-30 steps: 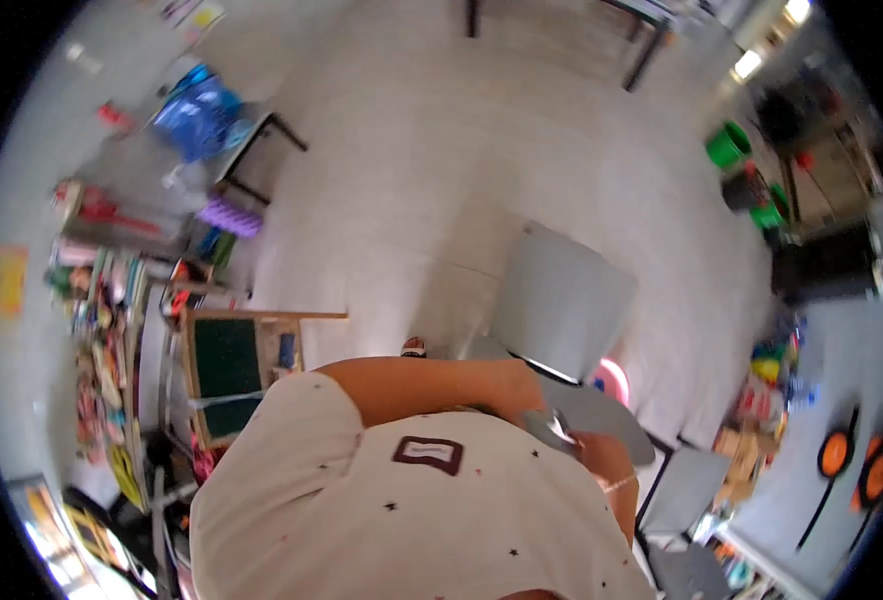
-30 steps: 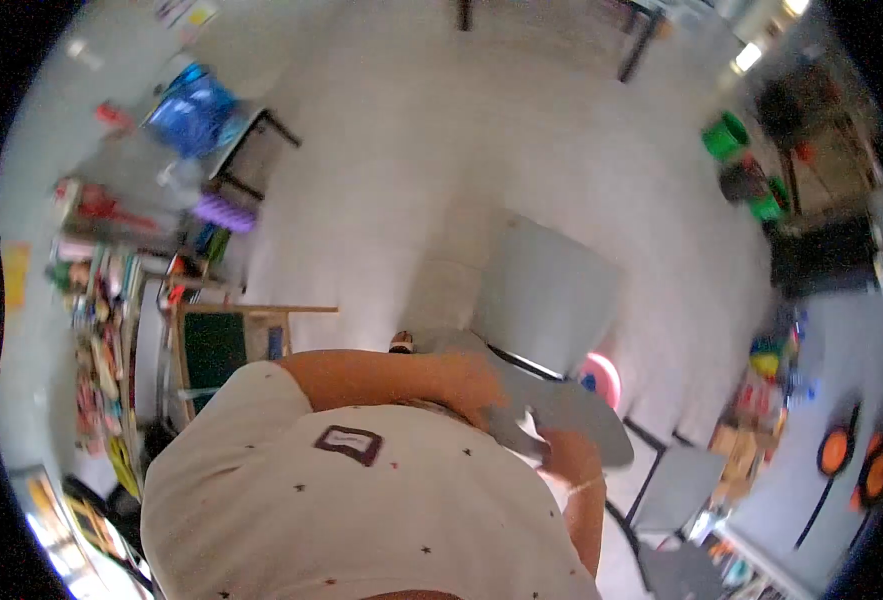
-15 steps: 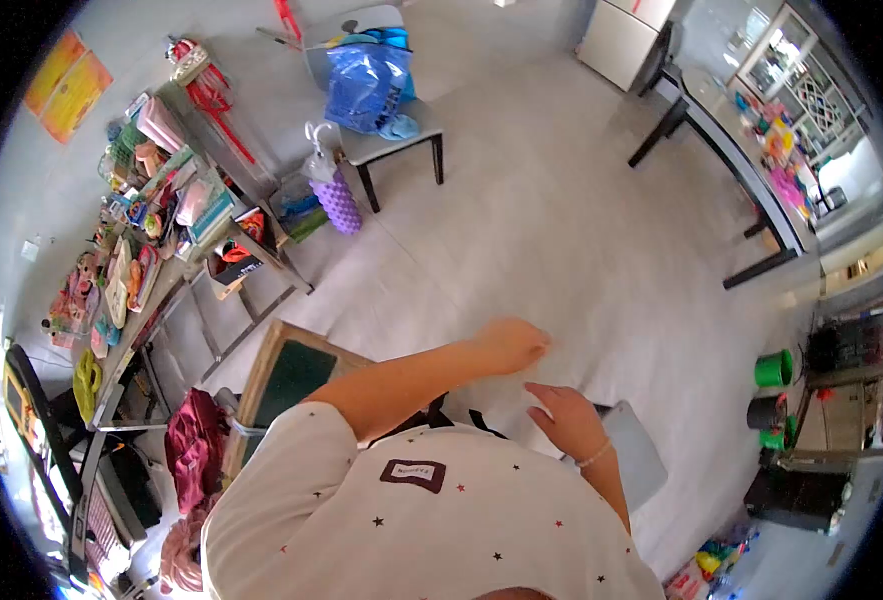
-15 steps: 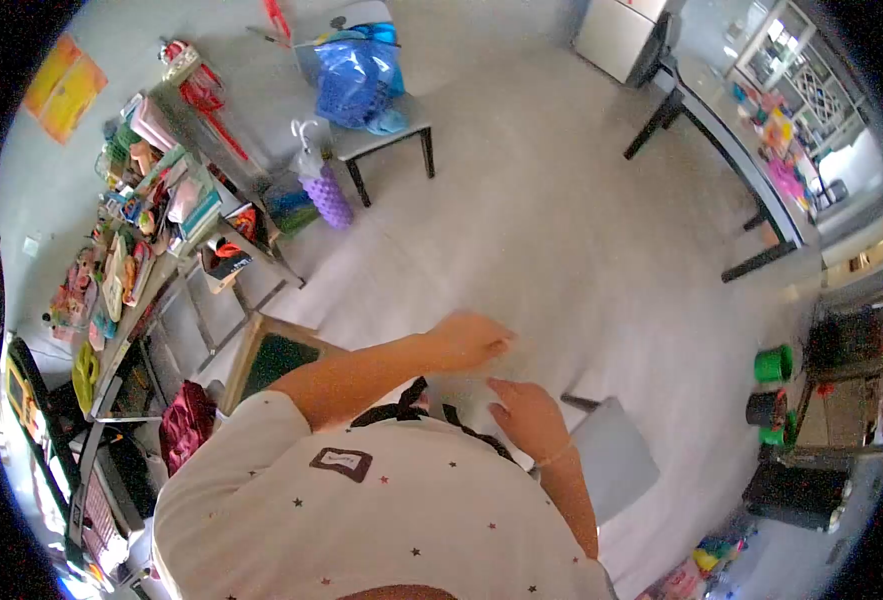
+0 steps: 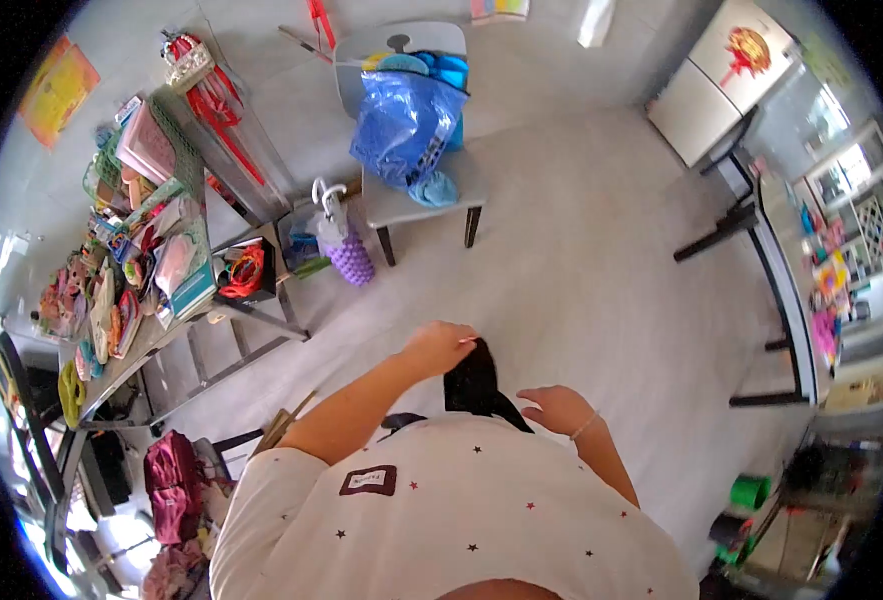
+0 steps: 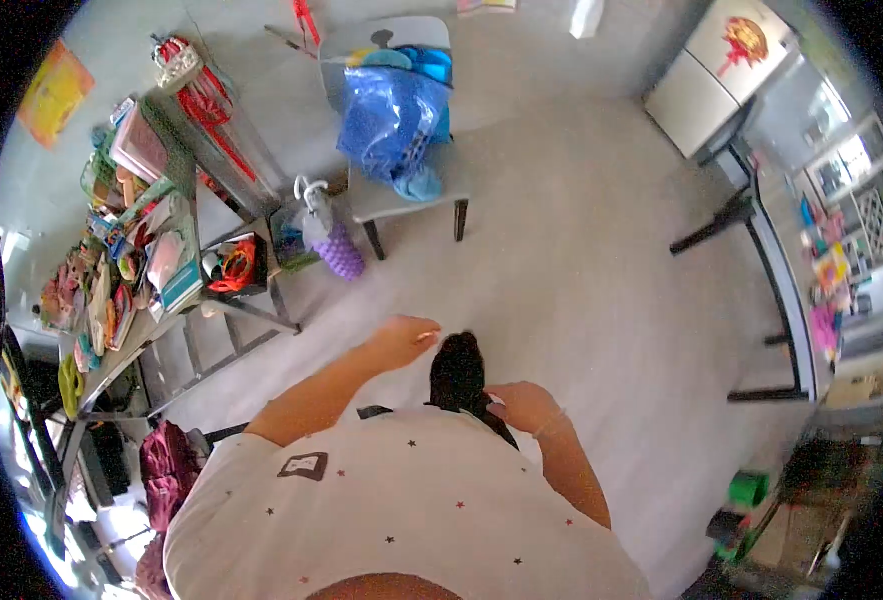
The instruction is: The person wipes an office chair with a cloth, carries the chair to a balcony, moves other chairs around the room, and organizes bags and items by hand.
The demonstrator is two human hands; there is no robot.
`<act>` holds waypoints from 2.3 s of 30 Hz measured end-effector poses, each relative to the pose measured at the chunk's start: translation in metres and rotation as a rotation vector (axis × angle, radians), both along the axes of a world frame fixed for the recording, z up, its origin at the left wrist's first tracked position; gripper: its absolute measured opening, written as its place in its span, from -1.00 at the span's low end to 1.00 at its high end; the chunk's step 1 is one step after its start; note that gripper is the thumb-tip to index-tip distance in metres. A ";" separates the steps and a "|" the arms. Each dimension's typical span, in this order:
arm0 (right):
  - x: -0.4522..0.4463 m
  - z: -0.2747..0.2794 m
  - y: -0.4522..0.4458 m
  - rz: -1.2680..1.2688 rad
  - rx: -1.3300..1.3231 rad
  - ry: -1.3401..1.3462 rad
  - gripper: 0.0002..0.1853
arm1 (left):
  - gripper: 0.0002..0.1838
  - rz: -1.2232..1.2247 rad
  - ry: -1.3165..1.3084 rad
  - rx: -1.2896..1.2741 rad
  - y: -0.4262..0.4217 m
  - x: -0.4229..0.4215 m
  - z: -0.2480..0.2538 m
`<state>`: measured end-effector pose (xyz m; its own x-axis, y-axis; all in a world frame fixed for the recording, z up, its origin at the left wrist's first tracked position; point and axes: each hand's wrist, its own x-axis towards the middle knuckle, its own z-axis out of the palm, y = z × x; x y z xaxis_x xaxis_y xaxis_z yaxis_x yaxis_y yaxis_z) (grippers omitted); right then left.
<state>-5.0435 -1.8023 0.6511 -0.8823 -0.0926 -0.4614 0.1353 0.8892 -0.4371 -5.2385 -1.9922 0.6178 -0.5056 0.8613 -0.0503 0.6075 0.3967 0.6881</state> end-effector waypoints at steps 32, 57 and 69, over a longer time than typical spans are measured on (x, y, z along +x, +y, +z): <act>-0.953 -0.029 0.207 0.371 -0.132 0.607 -0.39 | -0.16 1.628 -0.668 0.175 0.258 -0.649 -0.015; -1.012 -0.016 0.254 0.320 -0.746 0.362 -0.75 | -0.58 2.143 -0.295 0.140 0.289 -0.652 -0.058; -0.902 -0.016 0.258 0.705 -0.617 0.479 -0.77 | -0.74 2.216 -0.357 0.802 0.252 -0.613 -0.003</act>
<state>-5.9453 -1.5448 0.6352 -0.6149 -0.7563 0.2234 -0.6329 0.3042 -0.7120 -5.8513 -1.7398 0.6151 -0.3793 -0.8475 -0.3712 -0.3095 -0.2619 0.9141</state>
